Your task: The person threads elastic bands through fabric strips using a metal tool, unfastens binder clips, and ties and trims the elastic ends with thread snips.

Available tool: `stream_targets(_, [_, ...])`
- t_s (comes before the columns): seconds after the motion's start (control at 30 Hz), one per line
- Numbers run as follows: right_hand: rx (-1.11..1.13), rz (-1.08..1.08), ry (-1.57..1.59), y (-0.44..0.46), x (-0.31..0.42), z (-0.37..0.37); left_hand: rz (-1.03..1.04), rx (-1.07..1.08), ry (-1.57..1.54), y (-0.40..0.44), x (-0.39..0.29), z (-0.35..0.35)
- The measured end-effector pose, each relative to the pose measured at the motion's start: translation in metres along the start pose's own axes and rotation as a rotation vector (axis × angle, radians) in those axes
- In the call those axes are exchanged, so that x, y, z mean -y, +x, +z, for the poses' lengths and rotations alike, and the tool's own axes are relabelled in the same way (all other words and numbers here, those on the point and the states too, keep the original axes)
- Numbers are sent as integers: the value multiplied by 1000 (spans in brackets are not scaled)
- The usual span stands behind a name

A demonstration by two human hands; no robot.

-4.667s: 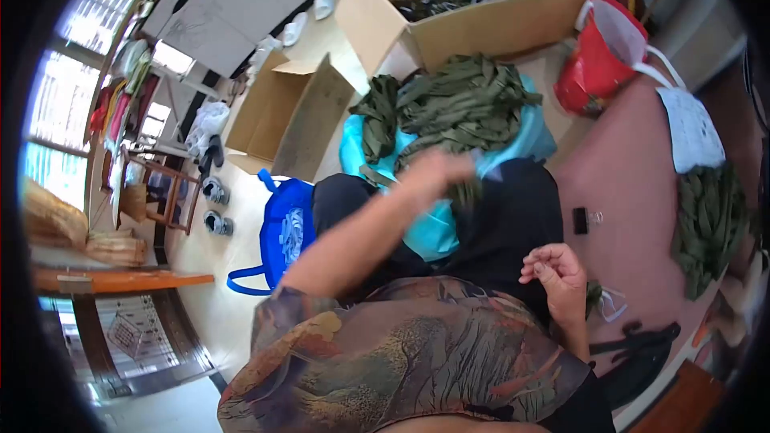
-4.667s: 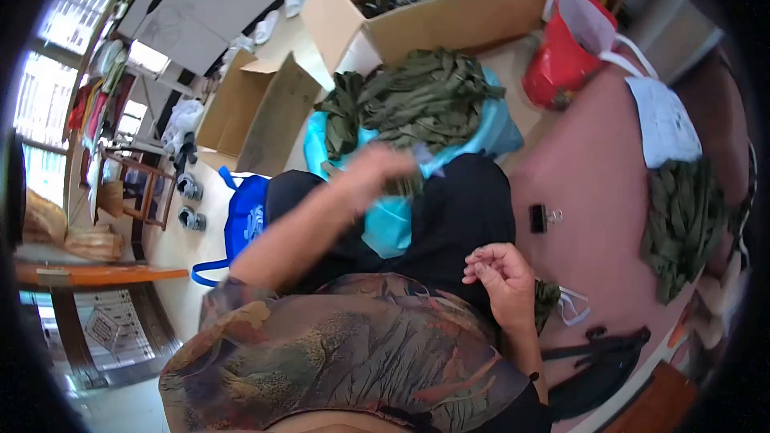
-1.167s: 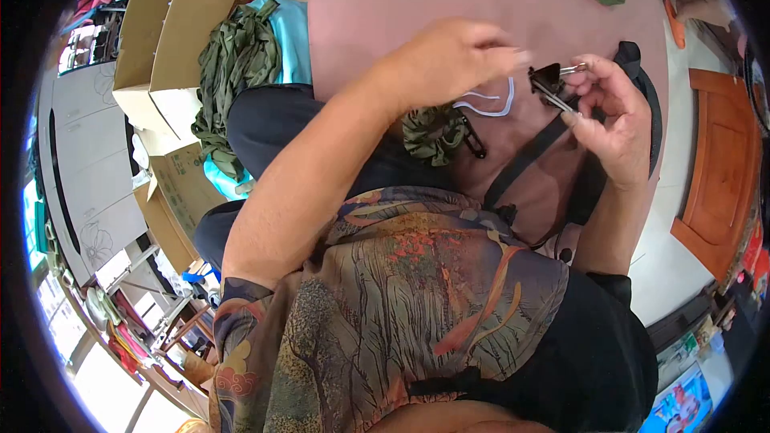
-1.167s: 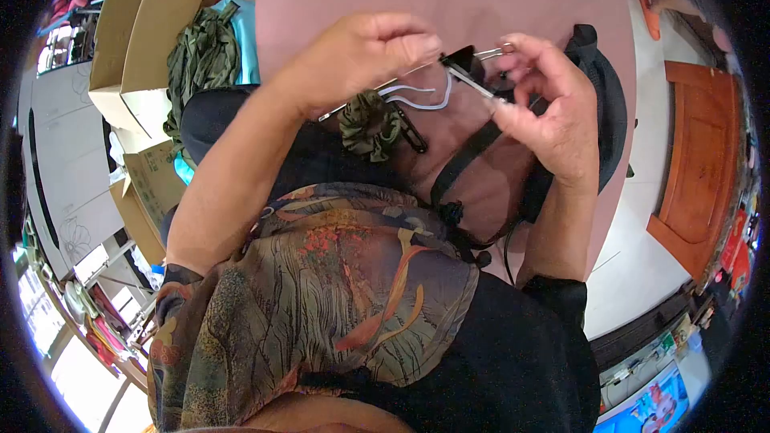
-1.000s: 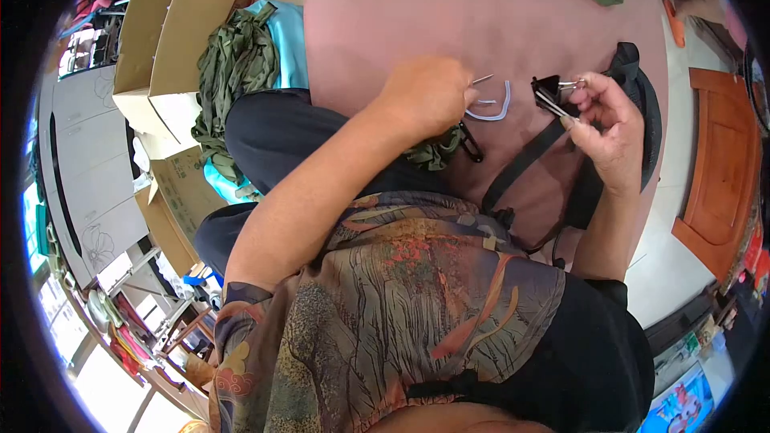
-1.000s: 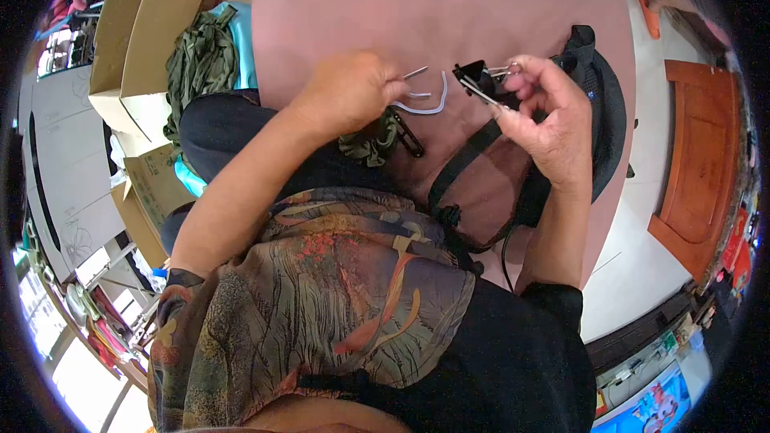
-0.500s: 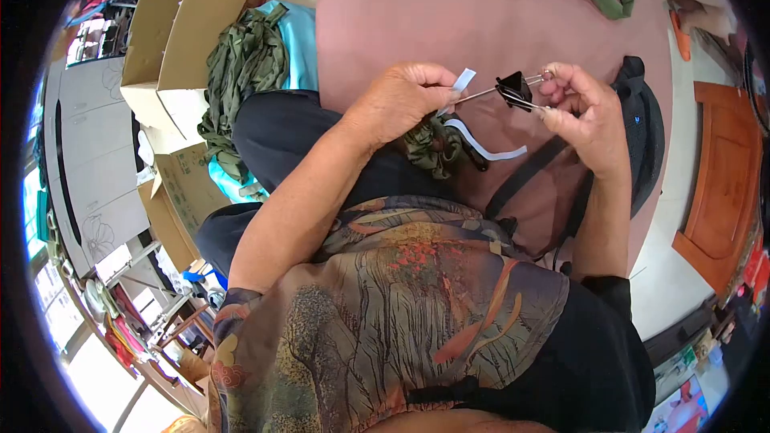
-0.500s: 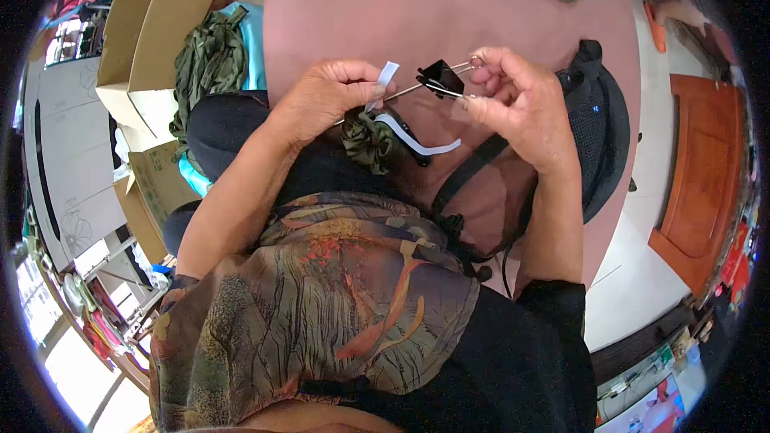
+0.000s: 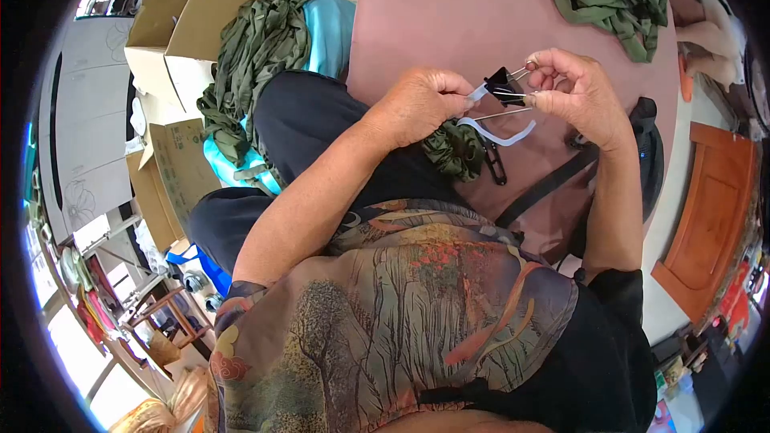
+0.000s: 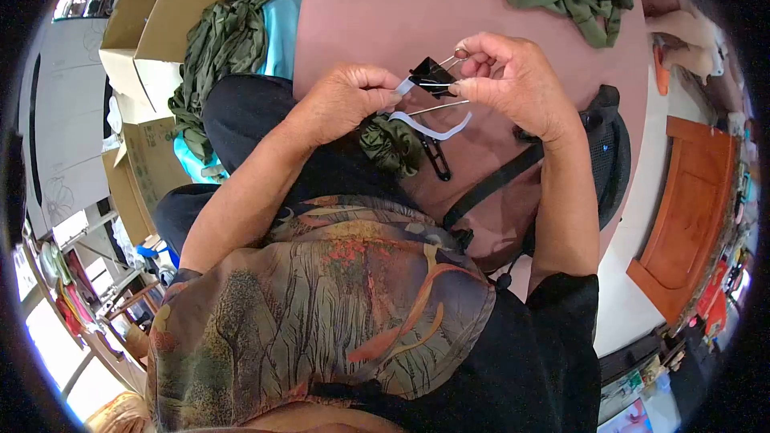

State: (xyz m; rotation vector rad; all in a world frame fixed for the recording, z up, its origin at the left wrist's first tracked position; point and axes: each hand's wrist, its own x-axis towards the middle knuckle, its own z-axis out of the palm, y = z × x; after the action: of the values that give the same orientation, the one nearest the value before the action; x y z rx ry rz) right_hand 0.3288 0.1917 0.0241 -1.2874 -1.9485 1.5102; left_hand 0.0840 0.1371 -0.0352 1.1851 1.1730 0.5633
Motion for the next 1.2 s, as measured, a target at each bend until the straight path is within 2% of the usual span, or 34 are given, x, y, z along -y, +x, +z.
stream_targets(0.2, [64, 23, 95, 8, 3, 6, 50, -61, 80, -2, -3, -2])
stream_targets(0.4, [76, 3, -27, 19, 3, 12, 34, -71, 91, -2, -1, -8])
stream_targets(0.5, [131, 55, 116, 28, -1, 13, 55, -126, 62, 2, 8, -9])
stream_targets(0.6, [-63, -112, 99, 35, -2, 21, -23, -187, 11, 4, 7, -14])
stream_targets(0.7, [-352, -139, 52, 33, -3, 26, -116, -242, -47, 6, 6, -20])
stream_targets(0.8, [-311, -21, -331, 1, 1, 26, -113, -306, -76, 7, 11, -22])
stream_targets(0.9, [-233, -88, -290, -30, -5, 53, -102, -328, -111, 6, 12, -22])
stream_targets(1.0, [-264, -259, -443, -41, -14, 81, -27, -412, -80, 9, 22, -23])
stream_targets(1.1, [-234, -259, -488, -40, -17, 96, 38, -504, -36, 4, 25, -23])
stream_targets(1.2, [-218, -351, -627, -33, -10, 99, 78, -525, 80, -17, 5, -25])
